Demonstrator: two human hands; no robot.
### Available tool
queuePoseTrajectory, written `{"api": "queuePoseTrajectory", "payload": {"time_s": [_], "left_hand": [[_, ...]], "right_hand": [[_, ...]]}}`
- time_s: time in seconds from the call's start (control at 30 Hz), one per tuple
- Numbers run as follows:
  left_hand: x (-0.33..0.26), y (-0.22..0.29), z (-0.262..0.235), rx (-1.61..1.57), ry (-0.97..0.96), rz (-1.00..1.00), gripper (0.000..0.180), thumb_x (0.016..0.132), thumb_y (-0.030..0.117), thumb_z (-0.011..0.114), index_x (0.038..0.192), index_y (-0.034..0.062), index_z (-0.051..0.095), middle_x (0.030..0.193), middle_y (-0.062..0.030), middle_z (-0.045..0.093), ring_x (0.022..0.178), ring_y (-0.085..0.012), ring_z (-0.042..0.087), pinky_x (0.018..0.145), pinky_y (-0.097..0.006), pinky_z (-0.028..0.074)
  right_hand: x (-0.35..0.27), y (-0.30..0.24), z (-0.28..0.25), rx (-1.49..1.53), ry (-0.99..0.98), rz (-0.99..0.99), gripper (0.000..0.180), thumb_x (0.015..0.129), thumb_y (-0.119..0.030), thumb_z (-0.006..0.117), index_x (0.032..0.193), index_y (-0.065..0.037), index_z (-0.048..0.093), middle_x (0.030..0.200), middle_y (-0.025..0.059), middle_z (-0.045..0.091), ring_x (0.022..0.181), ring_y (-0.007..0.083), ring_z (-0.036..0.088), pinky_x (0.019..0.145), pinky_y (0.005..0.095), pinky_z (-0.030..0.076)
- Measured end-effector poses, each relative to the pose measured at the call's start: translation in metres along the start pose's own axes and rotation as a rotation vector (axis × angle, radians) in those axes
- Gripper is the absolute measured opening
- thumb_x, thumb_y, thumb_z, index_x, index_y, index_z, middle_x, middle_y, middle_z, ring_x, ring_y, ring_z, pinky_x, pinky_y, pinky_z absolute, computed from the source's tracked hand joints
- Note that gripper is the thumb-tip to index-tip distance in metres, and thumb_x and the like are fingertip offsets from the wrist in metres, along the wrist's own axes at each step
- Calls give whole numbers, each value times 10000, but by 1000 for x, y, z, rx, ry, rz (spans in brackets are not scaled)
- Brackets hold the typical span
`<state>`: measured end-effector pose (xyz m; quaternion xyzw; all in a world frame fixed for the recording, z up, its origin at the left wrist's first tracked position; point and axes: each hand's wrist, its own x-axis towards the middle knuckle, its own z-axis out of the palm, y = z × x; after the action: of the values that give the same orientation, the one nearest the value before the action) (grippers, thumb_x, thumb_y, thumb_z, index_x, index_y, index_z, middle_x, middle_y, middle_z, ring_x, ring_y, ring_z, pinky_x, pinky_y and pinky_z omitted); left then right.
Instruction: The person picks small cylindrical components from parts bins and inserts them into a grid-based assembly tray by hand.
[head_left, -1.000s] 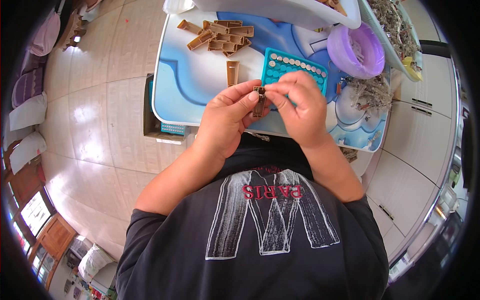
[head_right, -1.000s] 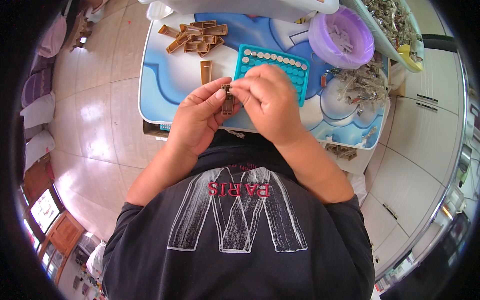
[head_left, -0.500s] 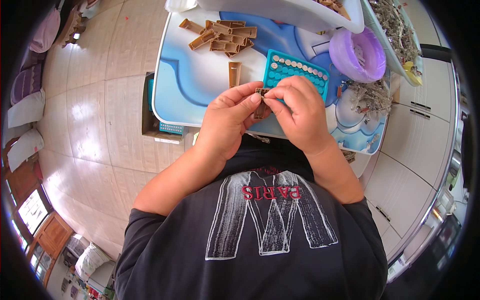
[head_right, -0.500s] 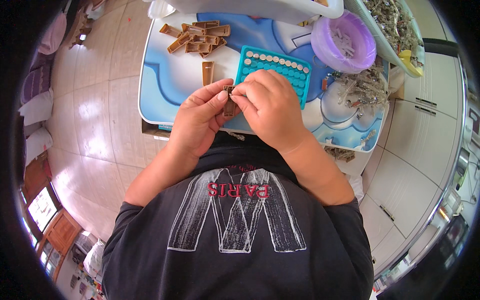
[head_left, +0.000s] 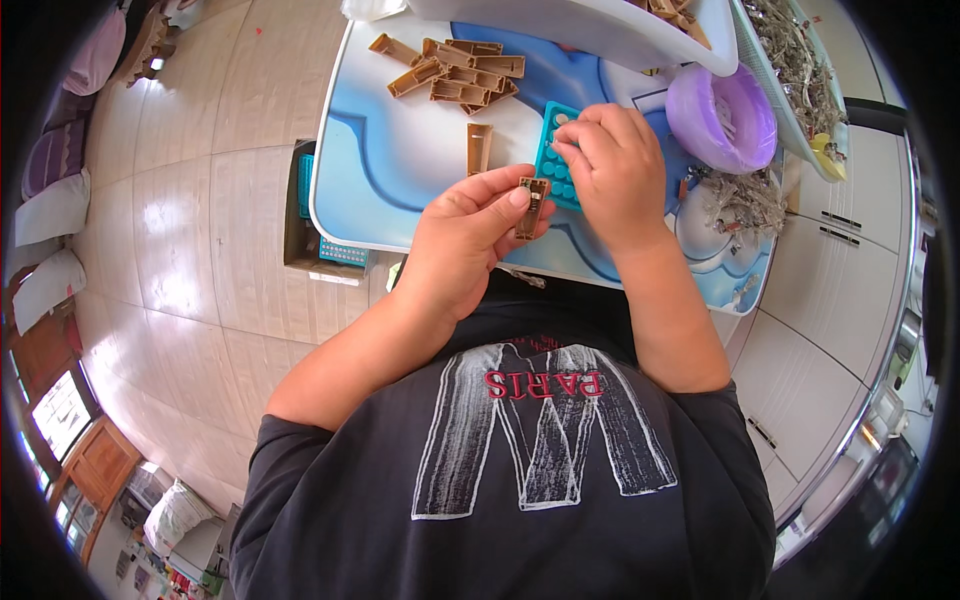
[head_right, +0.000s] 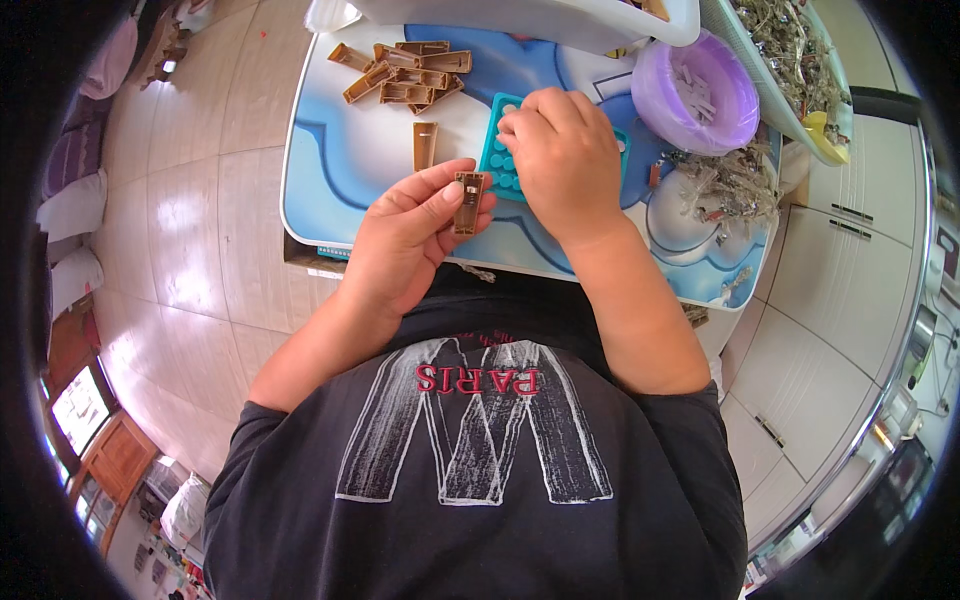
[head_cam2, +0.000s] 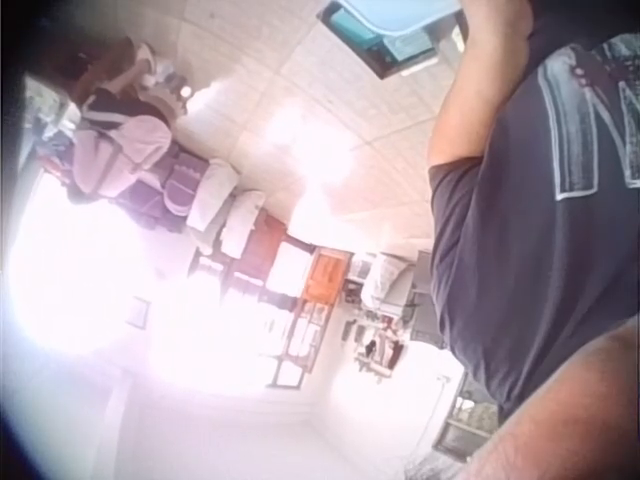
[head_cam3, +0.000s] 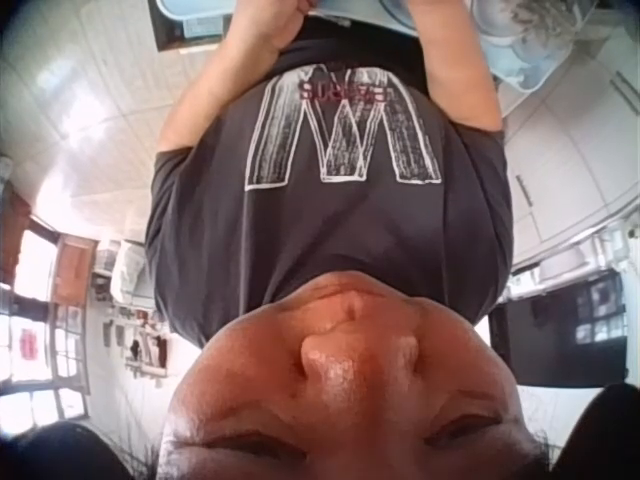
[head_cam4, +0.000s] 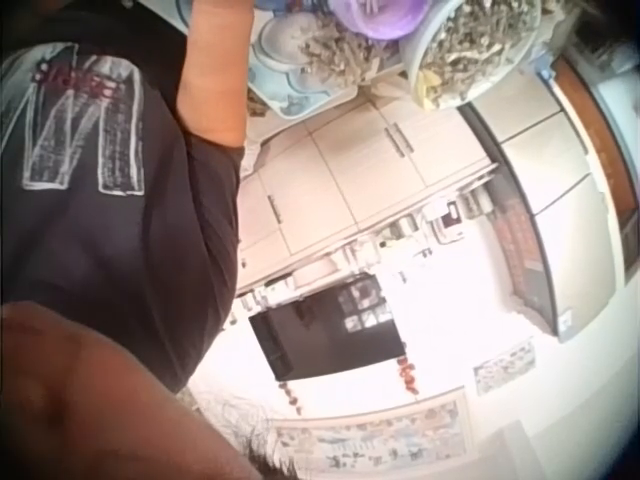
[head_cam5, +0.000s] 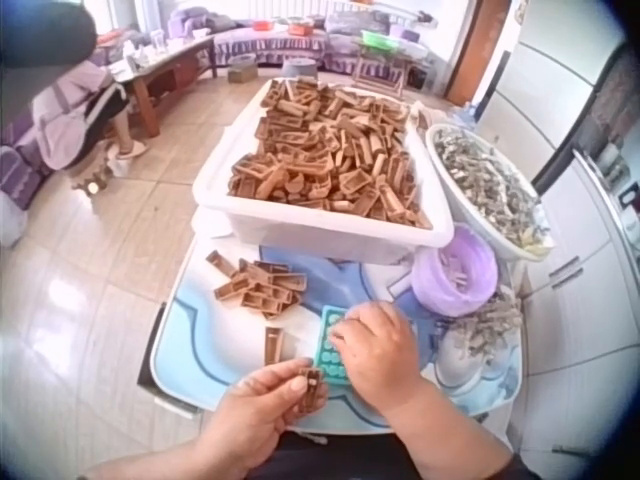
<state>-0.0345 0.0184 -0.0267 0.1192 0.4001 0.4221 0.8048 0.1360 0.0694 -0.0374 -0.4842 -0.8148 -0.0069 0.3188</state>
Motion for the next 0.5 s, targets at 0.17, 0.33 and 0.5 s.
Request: {"api": "queuePoseTrajectory", "payload": {"time_s": [0.17,0.33,0.5], "left_hand": [[0,-1,-5,7,-2,7,268,925,94,529,1162,-29,527,1031,-127,621,930,-210,629,845,-321,525],[0,-2,-4,-1,2,6,264,924,94,530,1158,-28,531,1002,-109,625,894,-191,632,842,-319,524],[1,-2,-4,-8,-12,3,261,922,91,532,1155,-26,534,1005,-110,626,904,-187,631,845,-319,525]], "right_hand": [[-6,-21,-14,318,50,125,147,646,-72,729,727,-61,608,781,47,564,719,237,543,640,356,435],[-16,-30,-15,411,2,134,152,646,-62,739,733,-56,615,756,55,567,697,239,530,616,341,429],[-16,-31,-17,409,-16,81,136,651,-53,734,750,-58,642,753,55,575,696,240,532,609,339,429]]}}
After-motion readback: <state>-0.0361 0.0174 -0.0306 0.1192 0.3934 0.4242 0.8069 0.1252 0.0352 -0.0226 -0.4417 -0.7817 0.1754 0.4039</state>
